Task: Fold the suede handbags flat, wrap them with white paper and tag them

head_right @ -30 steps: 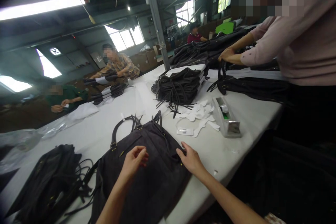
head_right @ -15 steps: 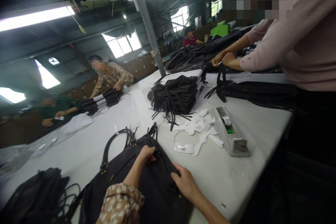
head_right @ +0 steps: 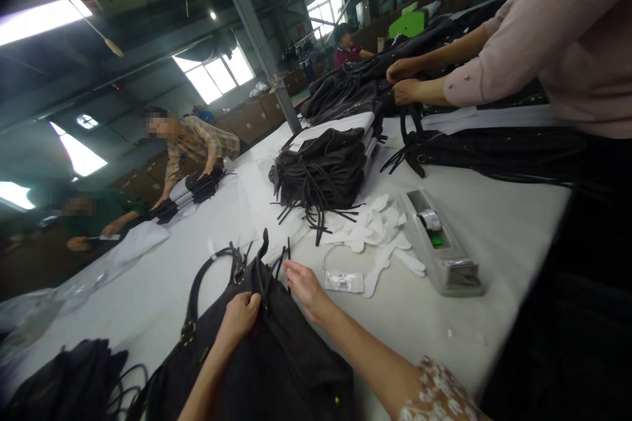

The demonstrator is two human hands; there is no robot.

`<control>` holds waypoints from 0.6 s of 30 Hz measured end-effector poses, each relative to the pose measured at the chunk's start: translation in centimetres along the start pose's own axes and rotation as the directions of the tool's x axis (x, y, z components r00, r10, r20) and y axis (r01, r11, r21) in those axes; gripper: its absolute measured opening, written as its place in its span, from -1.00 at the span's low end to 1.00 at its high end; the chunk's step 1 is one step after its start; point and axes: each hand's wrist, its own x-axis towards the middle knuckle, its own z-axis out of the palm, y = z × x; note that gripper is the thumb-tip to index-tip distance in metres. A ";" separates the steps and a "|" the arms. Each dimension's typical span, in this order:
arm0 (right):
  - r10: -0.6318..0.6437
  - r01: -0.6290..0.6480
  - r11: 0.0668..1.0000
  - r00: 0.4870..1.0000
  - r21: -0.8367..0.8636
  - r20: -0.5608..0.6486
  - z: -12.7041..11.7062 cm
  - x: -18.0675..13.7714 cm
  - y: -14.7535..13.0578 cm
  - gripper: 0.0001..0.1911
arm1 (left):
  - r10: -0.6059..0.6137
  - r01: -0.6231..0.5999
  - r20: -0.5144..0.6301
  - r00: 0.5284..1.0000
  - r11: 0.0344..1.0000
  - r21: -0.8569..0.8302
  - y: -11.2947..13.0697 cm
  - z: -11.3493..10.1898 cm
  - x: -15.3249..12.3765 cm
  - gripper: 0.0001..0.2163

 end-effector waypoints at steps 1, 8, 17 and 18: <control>0.006 -0.006 1.000 1.000 -0.007 0.013 0.6 0.4 0.5 -0.48 | 0.006 -0.006 0.000 1.000 1.000 -0.008 0.1 -0.1 -0.2 -0.71; 0.024 -0.012 0.995 0.993 -0.099 0.117 0.9 0.4 3.1 -0.58 | 0.047 -0.051 -0.116 0.992 0.998 -0.031 0.0 -1.2 -1.6 -0.70; -0.047 0.185 0.862 0.956 -0.471 0.290 2.4 0.8 4.1 -0.65 | 0.241 -0.300 -0.239 0.941 0.919 -0.254 -0.1 2.8 -0.5 -0.68; -0.043 0.173 0.849 0.964 -0.500 0.261 2.3 1.2 4.5 -0.65 | 0.246 -0.300 -0.222 0.944 0.919 -0.255 -0.3 3.2 -0.4 -0.68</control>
